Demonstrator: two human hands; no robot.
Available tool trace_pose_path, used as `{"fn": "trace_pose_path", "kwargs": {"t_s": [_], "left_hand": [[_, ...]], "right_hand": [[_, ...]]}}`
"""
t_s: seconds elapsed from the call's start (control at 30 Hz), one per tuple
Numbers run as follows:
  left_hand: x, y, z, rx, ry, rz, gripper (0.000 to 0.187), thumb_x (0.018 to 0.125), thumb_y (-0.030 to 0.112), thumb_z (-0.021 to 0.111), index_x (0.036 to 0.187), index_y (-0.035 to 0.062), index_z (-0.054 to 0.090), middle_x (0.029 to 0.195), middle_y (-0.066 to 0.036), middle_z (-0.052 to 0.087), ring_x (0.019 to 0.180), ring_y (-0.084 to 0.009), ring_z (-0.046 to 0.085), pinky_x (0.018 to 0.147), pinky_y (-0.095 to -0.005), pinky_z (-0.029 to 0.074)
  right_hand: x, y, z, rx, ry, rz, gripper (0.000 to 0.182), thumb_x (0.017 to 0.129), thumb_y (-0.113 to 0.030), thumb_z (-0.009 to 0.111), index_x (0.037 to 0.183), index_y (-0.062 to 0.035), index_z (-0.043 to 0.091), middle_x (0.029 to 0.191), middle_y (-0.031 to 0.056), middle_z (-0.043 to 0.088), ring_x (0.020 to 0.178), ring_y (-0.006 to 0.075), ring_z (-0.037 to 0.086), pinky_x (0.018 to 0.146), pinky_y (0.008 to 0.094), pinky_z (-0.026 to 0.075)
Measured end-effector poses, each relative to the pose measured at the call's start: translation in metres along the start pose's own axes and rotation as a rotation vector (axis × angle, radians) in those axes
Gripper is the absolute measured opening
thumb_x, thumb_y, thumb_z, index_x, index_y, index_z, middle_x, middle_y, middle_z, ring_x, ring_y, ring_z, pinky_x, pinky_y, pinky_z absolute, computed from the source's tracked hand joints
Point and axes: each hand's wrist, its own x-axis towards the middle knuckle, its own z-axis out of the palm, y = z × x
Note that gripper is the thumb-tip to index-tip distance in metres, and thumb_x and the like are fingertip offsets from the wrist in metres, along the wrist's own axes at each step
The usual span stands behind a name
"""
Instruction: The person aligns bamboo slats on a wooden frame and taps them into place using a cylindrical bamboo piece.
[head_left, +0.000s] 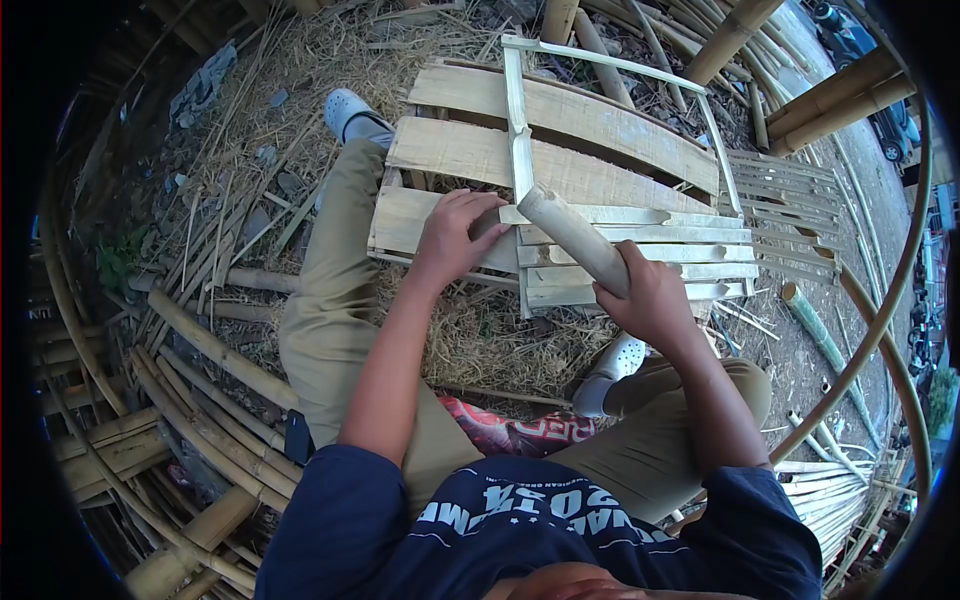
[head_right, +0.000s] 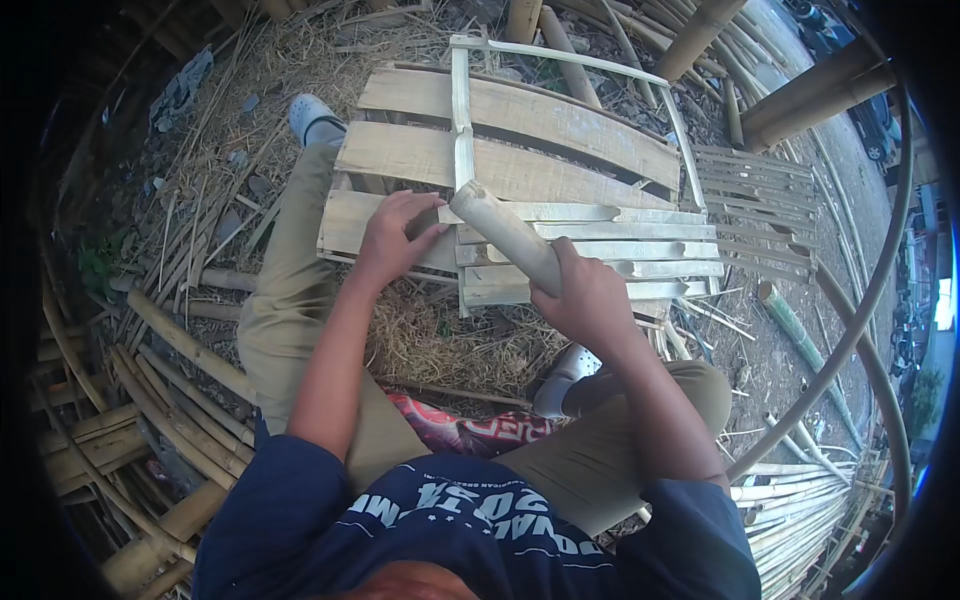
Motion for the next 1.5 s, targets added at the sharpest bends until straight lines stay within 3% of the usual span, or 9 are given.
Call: {"fn": "trace_pose_path", "kwargs": {"t_s": [0.37,0.47,0.57,0.6,0.63,0.77,1.2,1.3,1.5], "left_hand": [[-0.001,0.001,-0.001,0.029,0.024,0.037,0.033,0.091,0.023,0.084,0.120,0.0092,0.079,0.124,-0.010,0.079,0.122,-0.0345,0.069,0.117,-0.0477,0.049],[-0.001,-0.001,-0.001,0.003,-0.051,-0.023,0.039,0.091,0.023,0.085,0.127,0.0097,0.078,0.132,-0.009,0.078,0.132,-0.0384,0.065,0.120,-0.0494,0.047],[-0.002,-0.002,0.000,-0.023,-0.037,-0.020,0.039,0.093,0.024,0.084,0.127,0.0089,0.077,0.131,-0.010,0.078,0.133,-0.0395,0.064,0.121,-0.0497,0.047],[-0.002,-0.003,-0.001,-0.011,-0.023,0.010,0.037,0.093,0.024,0.084,0.126,0.0079,0.077,0.128,-0.012,0.078,0.126,-0.0377,0.067,0.120,-0.0499,0.047],[0.000,-0.003,0.000,-0.004,-0.013,0.045,0.036,0.093,0.025,0.084,0.124,0.0069,0.077,0.124,-0.013,0.079,0.120,-0.0360,0.070,0.119,-0.0500,0.047],[-0.002,-0.012,0.006,-0.046,-0.035,0.026,0.037,0.094,0.026,0.083,0.126,0.0068,0.077,0.127,-0.013,0.079,0.126,-0.0348,0.069,0.123,-0.0493,0.047],[-0.007,-0.001,0.004,-0.056,-0.030,-0.069,0.038,0.094,0.022,0.085,0.129,0.0086,0.078,0.136,-0.012,0.077,0.138,-0.0411,0.064,0.122,-0.0494,0.048],[-0.005,-0.007,0.006,-0.087,-0.026,-0.043,0.039,0.094,0.020,0.085,0.130,0.0070,0.077,0.139,-0.013,0.075,0.139,-0.0409,0.064,0.122,-0.0485,0.048],[0.005,-0.008,0.003,-0.137,-0.009,0.086,0.035,0.094,0.017,0.084,0.125,0.0023,0.079,0.128,-0.017,0.078,0.131,-0.0334,0.070,0.122,-0.0464,0.049]], "right_hand": [[-0.007,-0.003,0.016,0.042,0.005,0.030,0.045,0.092,-0.031,0.078,0.121,-0.0009,0.061,0.083,0.0258,0.075,0.080,0.0478,0.075,0.074,0.0564,0.060],[-0.010,-0.014,-0.010,0.178,0.173,0.003,0.046,0.092,-0.029,0.084,0.118,-0.0007,0.060,0.087,0.0269,0.075,0.083,0.0482,0.076,0.076,0.0522,0.059],[-0.019,-0.049,-0.043,0.690,0.556,0.044,0.049,0.094,-0.033,0.082,0.120,0.0025,0.060,0.089,0.0313,0.075,0.082,0.0499,0.076,0.076,0.0564,0.059],[-0.011,-0.038,-0.013,0.588,0.549,0.079,0.047,0.094,-0.032,0.079,0.117,0.0027,0.059,0.088,0.0319,0.074,0.082,0.0509,0.075,0.075,0.0579,0.059],[-0.003,-0.016,-0.002,0.042,0.041,0.048,0.044,0.094,-0.031,0.077,0.115,0.0032,0.058,0.087,0.0310,0.074,0.081,0.0514,0.075,0.075,0.0590,0.059],[-0.003,-0.023,0.003,0.111,0.150,0.072,0.044,0.092,-0.030,0.076,0.114,0.0046,0.059,0.084,0.0292,0.075,0.080,0.0508,0.075,0.076,0.0590,0.061],[-0.010,-0.015,0.027,0.084,0.043,0.063,0.048,0.092,-0.034,0.080,0.117,0.0013,0.061,0.088,0.0297,0.075,0.084,0.0508,0.074,0.079,0.0587,0.058],[-0.021,-0.046,-0.028,0.297,0.285,0.053,0.049,0.092,-0.033,0.080,0.119,0.0019,0.060,0.088,0.0303,0.075,0.087,0.0510,0.075,0.081,0.0584,0.059],[-0.005,-0.011,0.011,-0.003,0.124,0.069,0.044,0.092,-0.031,0.077,0.115,0.0017,0.059,0.085,0.0303,0.074,0.080,0.0510,0.074,0.076,0.0595,0.059]]}}
